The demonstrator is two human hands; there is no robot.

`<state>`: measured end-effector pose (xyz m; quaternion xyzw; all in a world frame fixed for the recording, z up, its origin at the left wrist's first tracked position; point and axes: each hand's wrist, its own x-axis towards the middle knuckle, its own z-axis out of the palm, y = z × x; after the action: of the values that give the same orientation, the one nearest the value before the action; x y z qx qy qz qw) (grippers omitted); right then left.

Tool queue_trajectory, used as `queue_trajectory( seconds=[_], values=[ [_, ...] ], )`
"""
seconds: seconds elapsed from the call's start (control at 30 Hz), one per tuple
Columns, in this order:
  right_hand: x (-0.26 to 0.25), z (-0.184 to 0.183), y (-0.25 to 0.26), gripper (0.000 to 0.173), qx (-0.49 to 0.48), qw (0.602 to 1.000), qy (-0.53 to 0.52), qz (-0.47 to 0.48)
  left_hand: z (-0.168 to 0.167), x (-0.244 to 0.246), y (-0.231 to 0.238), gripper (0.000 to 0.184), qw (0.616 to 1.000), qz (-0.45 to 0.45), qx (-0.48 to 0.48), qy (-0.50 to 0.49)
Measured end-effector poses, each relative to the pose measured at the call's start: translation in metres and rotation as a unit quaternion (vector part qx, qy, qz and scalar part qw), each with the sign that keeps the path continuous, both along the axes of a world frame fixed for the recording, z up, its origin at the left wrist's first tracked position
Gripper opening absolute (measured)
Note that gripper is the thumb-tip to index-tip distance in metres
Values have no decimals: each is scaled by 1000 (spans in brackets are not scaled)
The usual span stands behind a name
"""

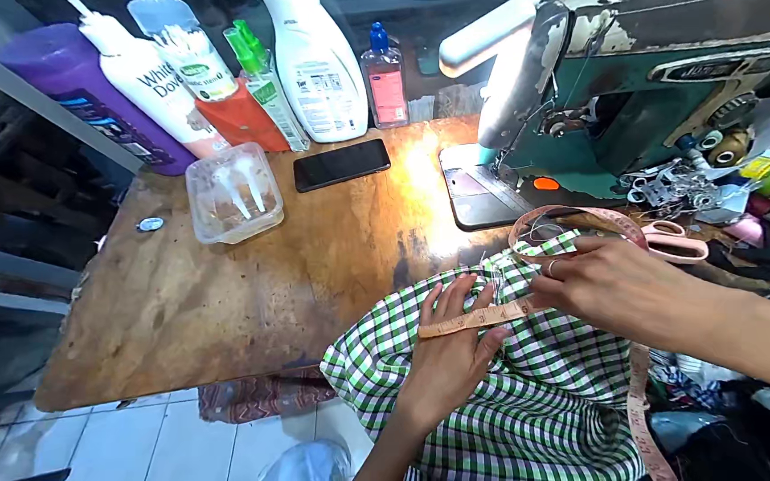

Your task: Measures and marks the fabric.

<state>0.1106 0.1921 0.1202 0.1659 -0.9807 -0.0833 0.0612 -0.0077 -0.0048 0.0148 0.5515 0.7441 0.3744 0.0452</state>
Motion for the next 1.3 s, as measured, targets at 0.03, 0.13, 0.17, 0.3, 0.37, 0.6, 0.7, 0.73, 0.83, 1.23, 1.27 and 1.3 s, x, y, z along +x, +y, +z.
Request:
queue_trajectory(
  seconds=[0.03,0.13,0.17,0.3,0.37,0.6,0.7,0.73,0.83,1.23,1.27,1.3],
  values=[
    [2,1,1,27,-23,1000,-5,-14,0,0,0,64,1000,5,10,-13],
    [0,-10,4,33,-103,993,-38,-47,5,-3,-2,57,993,34,40,-108],
    [-4,-16,5,32,-120,990,-53,-53,5,-4,-3,54,987,51,50,-145],
    [-24,-33,8,24,-161,978,-106,-82,5,-9,-5,41,957,106,100,-249],
    [-31,-31,10,23,-189,961,-163,-121,5,-10,-6,35,935,132,151,-291],
    [-26,-31,29,15,-227,936,-202,-178,4,-17,-14,31,983,124,78,-108],
    [-21,-31,33,14,-238,937,-185,-175,4,-18,-13,44,997,61,41,-36],
    [-19,-31,34,15,-242,939,-175,-172,3,-18,-12,46,998,55,34,-20],
    [-13,-33,36,10,-253,941,-146,-170,1,-19,-10,37,998,60,28,11],
    [-15,-9,18,24,-246,955,-111,-124,13,-21,-10,23,994,103,34,-24],
    [-18,-8,14,27,-247,957,-103,-112,14,-21,-10,23,992,118,34,-21],
    [-22,-9,10,30,-250,958,-99,-97,15,-21,-11,23,990,136,27,-14]
  ],
)
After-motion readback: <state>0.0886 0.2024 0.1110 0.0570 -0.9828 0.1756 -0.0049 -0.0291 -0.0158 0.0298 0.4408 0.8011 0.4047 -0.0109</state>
